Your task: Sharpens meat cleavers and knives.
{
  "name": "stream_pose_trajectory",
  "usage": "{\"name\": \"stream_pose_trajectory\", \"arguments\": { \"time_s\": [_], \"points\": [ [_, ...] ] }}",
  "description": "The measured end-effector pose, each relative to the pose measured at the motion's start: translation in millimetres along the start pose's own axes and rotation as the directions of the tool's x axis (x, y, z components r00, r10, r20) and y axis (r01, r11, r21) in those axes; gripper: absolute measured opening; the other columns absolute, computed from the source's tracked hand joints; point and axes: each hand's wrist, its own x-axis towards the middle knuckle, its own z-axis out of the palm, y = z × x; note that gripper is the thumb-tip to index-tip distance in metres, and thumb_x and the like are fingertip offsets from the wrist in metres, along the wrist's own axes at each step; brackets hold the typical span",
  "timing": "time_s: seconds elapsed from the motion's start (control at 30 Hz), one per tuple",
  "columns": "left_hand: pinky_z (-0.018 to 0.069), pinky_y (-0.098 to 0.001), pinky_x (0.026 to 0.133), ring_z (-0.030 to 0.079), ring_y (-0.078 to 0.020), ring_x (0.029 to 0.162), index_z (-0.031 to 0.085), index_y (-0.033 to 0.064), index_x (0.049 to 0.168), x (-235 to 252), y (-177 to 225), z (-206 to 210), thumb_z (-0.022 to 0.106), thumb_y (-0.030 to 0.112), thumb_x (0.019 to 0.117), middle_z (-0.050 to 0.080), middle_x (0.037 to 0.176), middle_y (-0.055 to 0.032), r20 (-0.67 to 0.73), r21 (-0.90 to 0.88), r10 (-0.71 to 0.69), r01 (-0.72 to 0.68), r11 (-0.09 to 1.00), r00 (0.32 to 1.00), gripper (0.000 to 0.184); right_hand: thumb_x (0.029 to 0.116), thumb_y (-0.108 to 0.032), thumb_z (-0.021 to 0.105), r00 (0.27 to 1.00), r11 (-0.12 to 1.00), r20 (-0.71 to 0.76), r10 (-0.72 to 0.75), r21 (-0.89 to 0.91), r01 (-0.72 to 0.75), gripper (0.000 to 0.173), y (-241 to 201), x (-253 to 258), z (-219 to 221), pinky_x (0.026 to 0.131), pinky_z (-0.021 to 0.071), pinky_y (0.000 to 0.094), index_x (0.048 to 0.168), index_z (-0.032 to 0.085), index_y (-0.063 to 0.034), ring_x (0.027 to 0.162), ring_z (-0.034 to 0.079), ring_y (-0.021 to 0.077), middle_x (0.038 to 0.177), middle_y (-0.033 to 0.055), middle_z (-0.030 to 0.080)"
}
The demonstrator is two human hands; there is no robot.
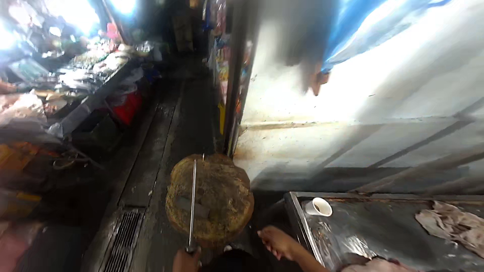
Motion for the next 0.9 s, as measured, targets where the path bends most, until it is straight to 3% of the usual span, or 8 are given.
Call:
{"name": "stream_pose_trajectory", "arguments": {
  "time_s": [0.2, 0.27, 0.43, 0.53, 0.63, 0.77, 0.83, 0.9],
  "points": [
    [0.0524, -0.0342, 0.047, 0.057, -0.0173, 0.045, 0.065, 0.0016, 0.094, 24, 34, -15, 0.066, 0.030, 0.1003, 0.059, 0.058, -0.0059, 0.096, -0.131, -0.047, 0.059, 0.990, 0.994, 0.029, 0.1048, -0.027, 0.056, 0.962, 0.885, 0.059, 0.268, -0.409, -0.221, 0.033, 153, 7, 79, 0.080, 0.0588, 0.0522, 0.123, 0.067, -0.0025, 0.083, 0.071, 0.0308, 0.100, 0.0186, 0.072],
    [0.0525, -0.0324, 0.044, 0.055, -0.0166, 0.042, 0.060, -0.0005, 0.097, 33, 49, -11, 0.064, 0.022, 0.1018, 0.055, 0.055, -0.0056, 0.179, -0.324, -0.042, 0.099, 0.941, 0.983, 0.024, 0.1053, -0.019, 0.055, 0.979, 0.951, 0.038, 0.200, -0.247, -0.185, 0.033, 162, 9, 77, 0.068, 0.0600, 0.0491, 0.135, 0.059, -0.0054, 0.072, 0.069, 0.0295, 0.093, 0.0183, 0.070],
    [0.0543, -0.0328, 0.046, 0.055, -0.0162, 0.045, 0.054, 0.0025, 0.096, 47, 92, 19, 0.058, 0.026, 0.1061, 0.052, 0.058, -0.0035, 0.296, -0.494, -0.112, 0.253, 0.832, 0.949, 0.026, 0.1112, -0.022, 0.039, 0.996, 0.916, -0.005, -0.093, 0.391, 0.088, 0.045, 50, -25, 68, 0.073, 0.0635, 0.0489, 0.155, 0.040, -0.0102, 0.081, 0.073, 0.0316, 0.111, 0.0199, 0.070],
    [0.0588, -0.0332, 0.056, 0.063, -0.0163, 0.055, 0.058, -0.0029, 0.108, 46, 95, 45, 0.060, 0.024, 0.1051, 0.062, 0.066, -0.0069, 0.324, -0.434, 0.109, 0.045, 0.900, 0.940, 0.027, 0.1057, -0.044, 0.051, 0.941, 0.846, -0.051, -0.335, 0.423, 0.324, 0.059, -29, -40, 81, 0.086, 0.0637, 0.0501, 0.153, 0.045, -0.0101, 0.102, 0.074, 0.0319, 0.129, 0.0159, 0.068],
    [0.0593, -0.0383, 0.086, 0.070, -0.0162, 0.089, 0.064, -0.0025, 0.119, 56, 87, 41, 0.061, 0.029, 0.1025, 0.072, 0.100, -0.0105, 0.630, -0.139, 0.427, -0.446, 0.884, 0.649, 0.036, 0.0903, -0.059, 0.068, 0.862, 0.811, -0.088, -0.499, 0.304, 0.500, 0.079, -79, -33, 99, 0.093, 0.0584, 0.0406, 0.154, 0.047, -0.0170, 0.110, 0.068, 0.0185, 0.131, 0.0066, 0.067],
    [0.0484, -0.0470, 0.110, 0.061, -0.0248, 0.125, 0.062, 0.0063, 0.138, 107, 97, -12, 0.072, 0.045, 0.0947, 0.061, 0.140, -0.0140, 0.963, 0.025, 0.215, -0.849, 0.527, 0.161, 0.059, 0.0889, -0.016, 0.072, 0.885, 0.756, -0.280, -0.371, 0.462, 0.463, 0.037, -92, -16, 143, 0.077, 0.0621, 0.0397, 0.124, 0.065, -0.0068, 0.089, 0.071, 0.0204, 0.110, 0.0084, 0.073],
    [0.0494, -0.0494, 0.109, 0.064, -0.0251, 0.122, 0.064, 0.0098, 0.137, 139, 99, -46, 0.066, 0.041, 0.0990, 0.067, 0.132, -0.0119, 0.981, 0.083, 0.118, -0.884, 0.460, 0.153, 0.050, 0.0885, -0.008, 0.068, 0.892, 0.718, -0.417, -0.175, 0.566, 0.405, 0.031, -92, -7, 185, 0.058, 0.0605, 0.0396, 0.119, 0.062, -0.0013, 0.070, 0.070, 0.0241, 0.099, 0.0130, 0.073],
    [0.0493, -0.0522, 0.109, 0.064, -0.0275, 0.124, 0.062, 0.0119, 0.140, 177, 98, -72, 0.062, 0.041, 0.1010, 0.068, 0.131, -0.0127, 0.934, 0.264, 0.138, -0.895, 0.359, 0.331, 0.048, 0.0911, -0.005, 0.064, 0.877, 0.752, -0.480, -0.027, 0.568, 0.334, 0.030, -87, 1, 219, 0.058, 0.0610, 0.0405, 0.121, 0.060, -0.0020, 0.070, 0.071, 0.0253, 0.097, 0.0132, 0.074]
  ]
}}
